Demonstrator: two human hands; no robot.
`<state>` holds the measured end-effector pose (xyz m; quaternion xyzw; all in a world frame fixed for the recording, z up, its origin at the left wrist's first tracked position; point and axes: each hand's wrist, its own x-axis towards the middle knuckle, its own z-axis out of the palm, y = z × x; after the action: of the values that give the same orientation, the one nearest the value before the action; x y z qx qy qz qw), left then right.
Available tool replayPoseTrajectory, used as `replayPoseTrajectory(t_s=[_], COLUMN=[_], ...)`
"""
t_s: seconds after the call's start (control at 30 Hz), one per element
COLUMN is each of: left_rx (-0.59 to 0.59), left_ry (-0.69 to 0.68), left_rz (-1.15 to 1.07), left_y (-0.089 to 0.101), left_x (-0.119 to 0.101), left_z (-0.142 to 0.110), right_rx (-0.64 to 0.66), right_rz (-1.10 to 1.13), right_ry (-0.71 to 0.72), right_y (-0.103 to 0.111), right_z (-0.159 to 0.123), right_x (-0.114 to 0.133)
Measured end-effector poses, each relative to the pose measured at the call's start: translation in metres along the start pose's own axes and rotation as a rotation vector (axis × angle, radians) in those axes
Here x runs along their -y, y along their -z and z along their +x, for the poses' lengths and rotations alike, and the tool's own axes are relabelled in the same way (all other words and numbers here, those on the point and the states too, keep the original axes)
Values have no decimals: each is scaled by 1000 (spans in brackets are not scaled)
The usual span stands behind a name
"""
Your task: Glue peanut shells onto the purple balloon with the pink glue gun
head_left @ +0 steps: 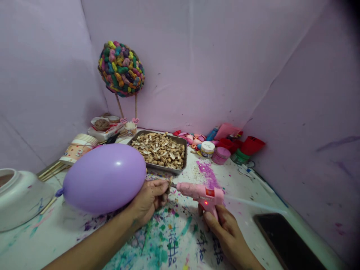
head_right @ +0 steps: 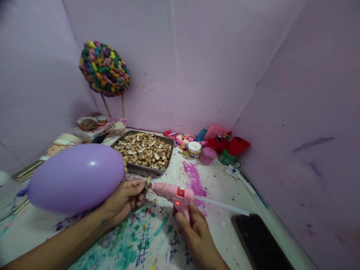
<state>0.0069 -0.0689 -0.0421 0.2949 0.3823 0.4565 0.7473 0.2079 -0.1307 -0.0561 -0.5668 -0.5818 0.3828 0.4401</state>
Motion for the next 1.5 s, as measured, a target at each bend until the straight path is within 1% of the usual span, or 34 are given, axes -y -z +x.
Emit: replayPoseTrajectory(t_s=[0.13,0.23,0.37,0.73,0.93,1.0,1.1,1.17,1.23,1.4,1.5], left_rx=[17,36,78,74,61,99,198,234,231,168,143], left_ry=[-43,-12,24,57,70,91,129,139,135,120,95], left_rz=[-50,-75,-95,-124,-118,-101,-65,-55,-66,-111,-130], left_y=[4,5,6,4,2,3,4,5,6,6,6], left_x=[1,1,-1,-5,-6,-8,-9,-9,-9,-8,-7], left_z=[4,5,4,4,3,2,1,1,0,1,3], right_rx=[2,-11,-47,49,97,109,141,146,143,115,126], right_rz=[28,2,22,65,160,168,161,149,126,72,73], right_ry=[-1,-10,-23,-24,-46,-48,-39,-30,-26,-24,-27], right_y=[1,1,0,1,1,1,2,3,4,9,10], right_z=[0,0,0,-1,-2,-1,1,2,2,4,4], right_x=[0,-1,-4,-2,0,2,4,5,6,8,9])
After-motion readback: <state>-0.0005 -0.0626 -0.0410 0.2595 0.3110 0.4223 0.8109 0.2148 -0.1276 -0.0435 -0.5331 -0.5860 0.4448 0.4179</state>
